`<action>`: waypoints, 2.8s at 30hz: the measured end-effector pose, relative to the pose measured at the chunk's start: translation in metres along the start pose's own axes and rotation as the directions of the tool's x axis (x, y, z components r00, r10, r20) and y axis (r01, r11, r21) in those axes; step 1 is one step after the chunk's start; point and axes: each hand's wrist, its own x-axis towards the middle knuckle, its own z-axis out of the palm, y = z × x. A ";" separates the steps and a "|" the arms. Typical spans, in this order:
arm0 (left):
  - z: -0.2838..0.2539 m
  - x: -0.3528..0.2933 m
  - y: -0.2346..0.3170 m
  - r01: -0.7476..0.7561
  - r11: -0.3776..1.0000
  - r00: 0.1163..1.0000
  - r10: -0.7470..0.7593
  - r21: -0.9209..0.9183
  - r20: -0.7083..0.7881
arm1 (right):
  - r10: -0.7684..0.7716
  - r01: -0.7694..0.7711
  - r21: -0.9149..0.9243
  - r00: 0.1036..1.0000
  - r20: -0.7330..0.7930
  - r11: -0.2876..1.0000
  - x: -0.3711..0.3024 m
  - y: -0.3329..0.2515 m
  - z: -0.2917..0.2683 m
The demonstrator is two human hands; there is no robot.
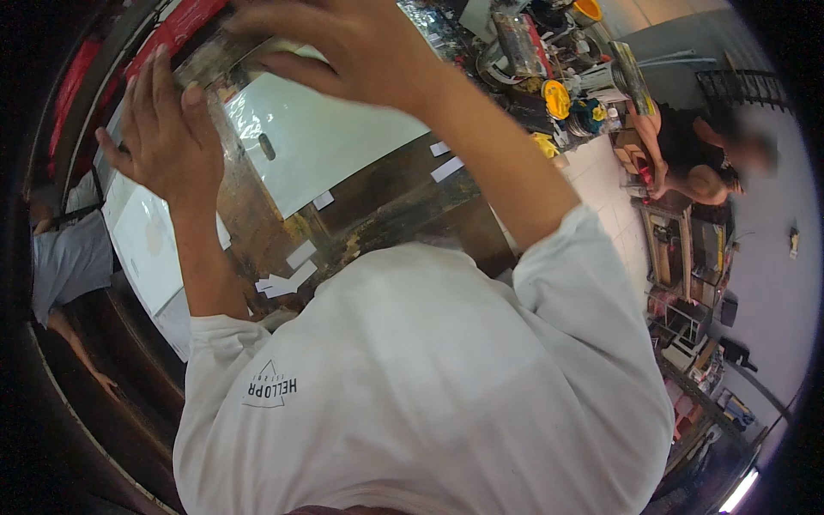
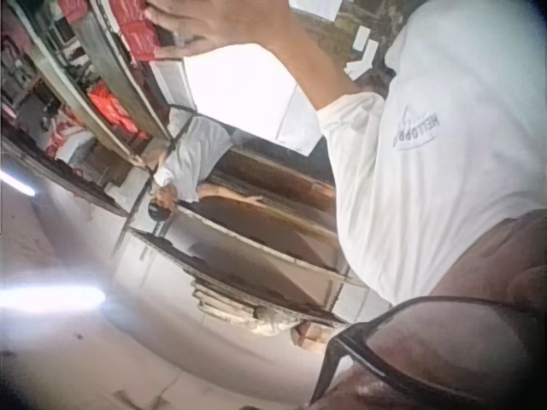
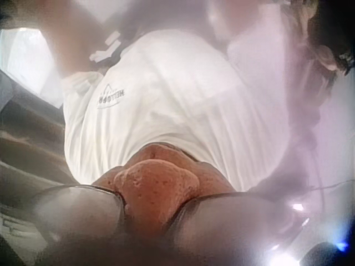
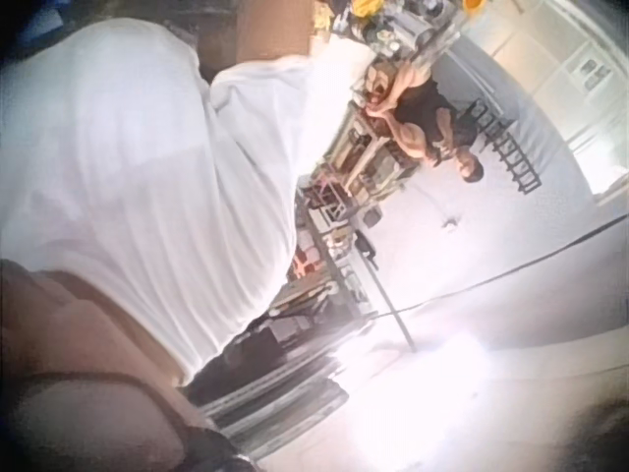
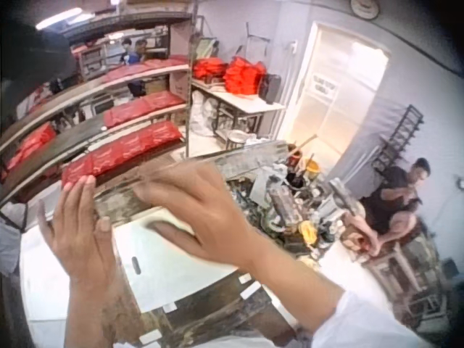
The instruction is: The person aligns a screen printing frame over a white sheet on a workbench, then uses a squeegee to pull green ink across the screen to transfer a design onto the sheet. The person repeats this process on multiple sheets, lifting the frame and moving each printed sheet aside.
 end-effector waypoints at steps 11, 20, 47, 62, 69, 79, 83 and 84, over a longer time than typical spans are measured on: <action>0.003 0.029 -0.012 -0.048 0.997 0.999 0.049 0.062 -0.011 | 0.981 -0.845 -0.499 0.172 0.088 0.193 -0.341 -0.068 -0.011; 0.000 0.046 -0.008 -0.058 0.998 0.998 0.058 0.038 -0.016 | 0.999 -0.887 -0.460 -0.036 -0.002 -0.033 -0.367 -0.050 0.006; 0.009 0.069 -0.038 -0.282 0.944 0.953 0.296 0.173 -0.063 | 0.991 -0.972 -0.201 0.132 -0.033 0.123 -0.351 -0.068 0.005; 0.014 0.070 -0.049 -0.311 0.947 0.947 0.316 0.084 -0.058 | 0.993 -0.980 -0.198 -0.004 0.119 0.020 -0.341 -0.036 0.012; 0.013 0.073 -0.057 -0.367 0.918 0.924 0.378 0.149 -0.052 | 0.992 -0.976 -0.213 0.010 0.122 0.036 -0.346 -0.032 0.015; 0.006 0.071 -0.036 -0.264 0.953 0.962 0.272 0.151 -0.037 | 0.992 -0.964 -0.261 -0.067 0.106 -0.038 -0.345 -0.032 0.025; 0.005 0.068 -0.023 -0.184 0.973 0.981 0.190 0.136 -0.032 | 0.993 -0.954 -0.300 -0.052 0.109 -0.017 -0.348 -0.027 0.025; 0.008 0.069 -0.028 -0.181 0.979 0.982 0.185 0.096 -0.034 | 0.989 -0.939 -0.343 -0.059 0.138 -0.008 -0.352 -0.024 0.025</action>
